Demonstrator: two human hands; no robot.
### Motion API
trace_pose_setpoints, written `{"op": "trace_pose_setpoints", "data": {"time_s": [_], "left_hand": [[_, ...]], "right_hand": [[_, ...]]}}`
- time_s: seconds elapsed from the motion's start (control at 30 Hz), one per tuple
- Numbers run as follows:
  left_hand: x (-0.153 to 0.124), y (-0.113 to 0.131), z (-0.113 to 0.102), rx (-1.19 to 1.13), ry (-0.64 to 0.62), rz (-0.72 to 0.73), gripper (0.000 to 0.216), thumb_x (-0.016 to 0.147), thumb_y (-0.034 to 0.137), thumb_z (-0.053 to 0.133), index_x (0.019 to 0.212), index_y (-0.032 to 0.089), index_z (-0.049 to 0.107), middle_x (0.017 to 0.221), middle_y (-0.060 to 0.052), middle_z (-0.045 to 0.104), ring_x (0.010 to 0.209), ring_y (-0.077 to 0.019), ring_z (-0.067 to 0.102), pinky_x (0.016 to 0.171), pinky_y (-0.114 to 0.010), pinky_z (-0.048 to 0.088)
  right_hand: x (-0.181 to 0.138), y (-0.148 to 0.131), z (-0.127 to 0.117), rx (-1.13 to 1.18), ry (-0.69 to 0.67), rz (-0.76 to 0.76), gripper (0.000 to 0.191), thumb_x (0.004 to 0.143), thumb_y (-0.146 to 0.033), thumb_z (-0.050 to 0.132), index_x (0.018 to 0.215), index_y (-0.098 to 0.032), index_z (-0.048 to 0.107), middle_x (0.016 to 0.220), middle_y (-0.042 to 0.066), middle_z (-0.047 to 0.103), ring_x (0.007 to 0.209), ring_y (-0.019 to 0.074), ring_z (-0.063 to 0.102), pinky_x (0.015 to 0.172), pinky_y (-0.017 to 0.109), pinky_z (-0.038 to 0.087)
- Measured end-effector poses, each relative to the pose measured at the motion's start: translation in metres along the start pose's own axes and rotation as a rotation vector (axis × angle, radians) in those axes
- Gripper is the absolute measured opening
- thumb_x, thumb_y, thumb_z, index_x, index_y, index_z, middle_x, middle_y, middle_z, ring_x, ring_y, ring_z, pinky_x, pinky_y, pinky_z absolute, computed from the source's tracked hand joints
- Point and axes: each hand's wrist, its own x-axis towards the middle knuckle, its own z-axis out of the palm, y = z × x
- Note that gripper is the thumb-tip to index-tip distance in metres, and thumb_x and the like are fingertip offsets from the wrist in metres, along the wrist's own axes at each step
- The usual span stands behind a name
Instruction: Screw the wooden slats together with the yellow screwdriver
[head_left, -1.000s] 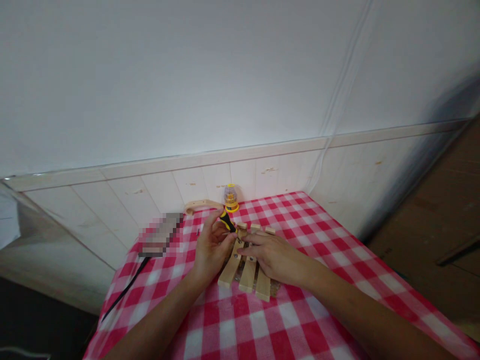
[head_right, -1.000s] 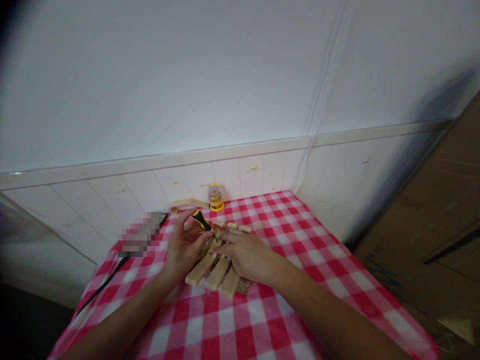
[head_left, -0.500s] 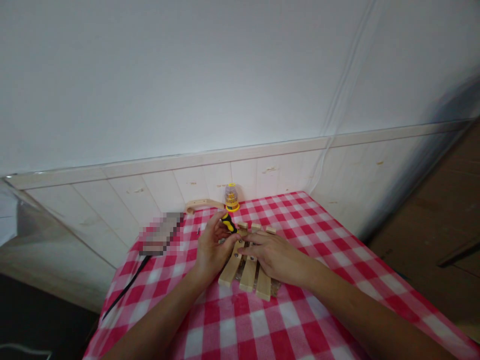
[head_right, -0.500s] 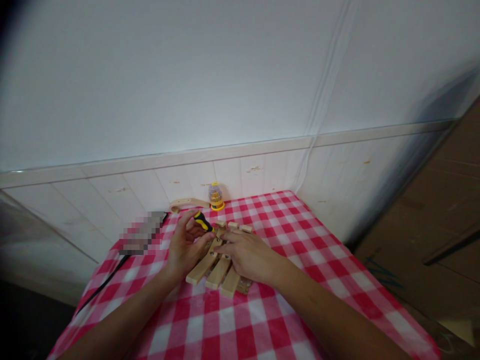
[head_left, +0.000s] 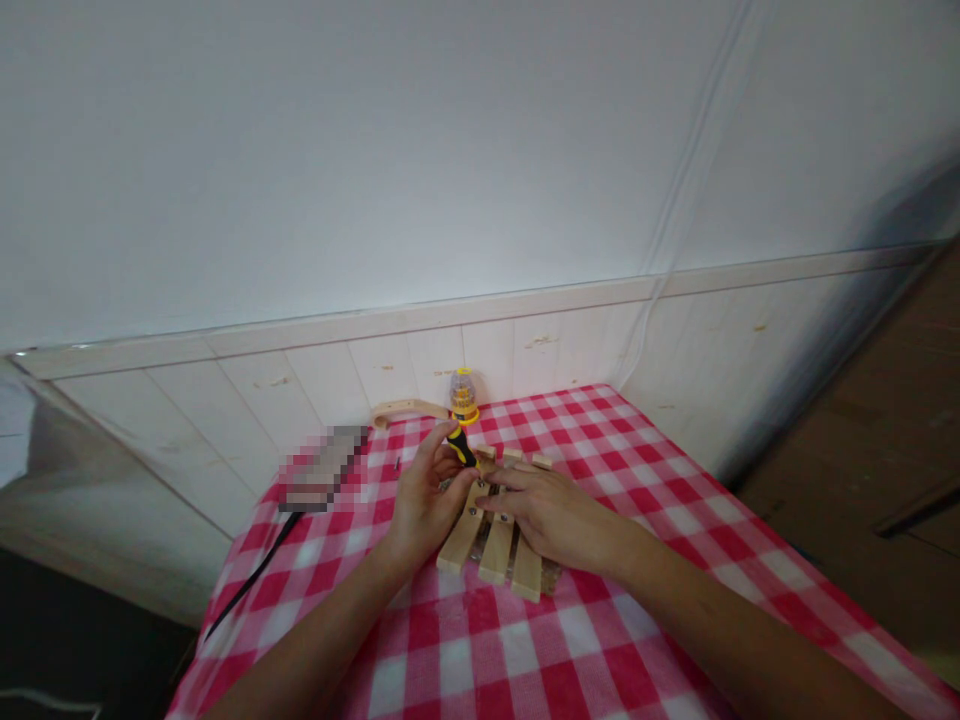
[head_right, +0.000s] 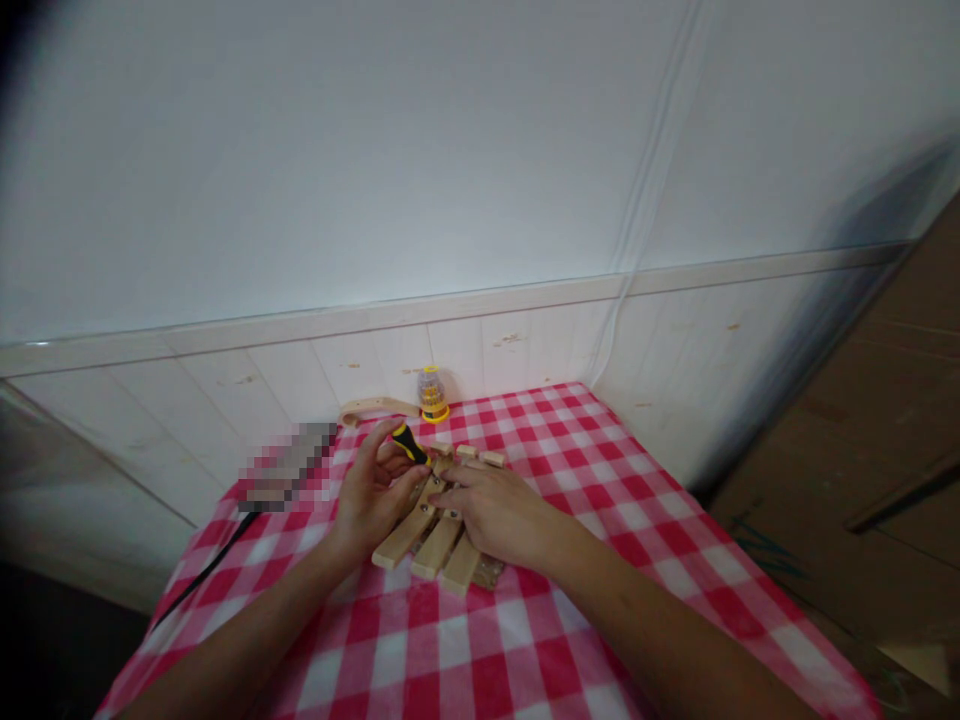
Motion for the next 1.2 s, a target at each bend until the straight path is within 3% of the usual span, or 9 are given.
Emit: {"op": "trace_pose_setpoints", "data": {"time_s": [0.4, 0.67, 0.93, 1.2], "left_hand": [[-0.001, 0.005, 0.003, -0.081, -0.043, 0.010, 0.057, 0.096, 0.029, 0.079, 0.146, 0.028, 0.052, 0.114, -0.007, 0.079, 0.103, -0.0203, 0.081, 0.094, -0.033, 0.064], [0.001, 0.009, 0.005, 0.015, 0.129, 0.070, 0.067, 0.084, 0.028, 0.090, 0.142, 0.029, 0.057, 0.100, -0.001, 0.076, 0.085, -0.0162, 0.077, 0.073, -0.024, 0.061], [-0.003, 0.017, 0.002, 0.095, 0.144, 0.080, 0.070, 0.080, 0.020, 0.088, 0.142, 0.028, 0.056, 0.094, 0.001, 0.071, 0.075, -0.0146, 0.070, 0.059, -0.020, 0.055], [-0.005, 0.016, 0.001, 0.143, 0.119, 0.062, 0.069, 0.081, 0.022, 0.086, 0.143, 0.027, 0.056, 0.103, -0.003, 0.075, 0.079, -0.0157, 0.072, 0.060, -0.021, 0.057]], "right_hand": [[0.001, -0.006, -0.007, 0.001, -0.026, 0.014, 0.039, 0.099, -0.004, 0.064, 0.127, -0.024, 0.079, 0.153, 0.010, 0.069, 0.146, 0.0302, 0.060, 0.121, 0.052, 0.048], [0.000, -0.007, -0.009, 0.010, -0.008, 0.009, 0.040, 0.099, -0.005, 0.063, 0.129, -0.027, 0.079, 0.154, 0.009, 0.067, 0.151, 0.0292, 0.055, 0.122, 0.051, 0.047], [0.000, -0.005, -0.005, -0.009, -0.003, 0.001, 0.035, 0.102, -0.008, 0.061, 0.127, -0.027, 0.078, 0.150, 0.006, 0.070, 0.144, 0.0270, 0.060, 0.118, 0.045, 0.049], [0.000, -0.004, -0.004, -0.022, -0.023, 0.028, 0.036, 0.100, -0.007, 0.063, 0.126, -0.026, 0.078, 0.145, 0.009, 0.073, 0.141, 0.0289, 0.062, 0.116, 0.047, 0.050]]}}
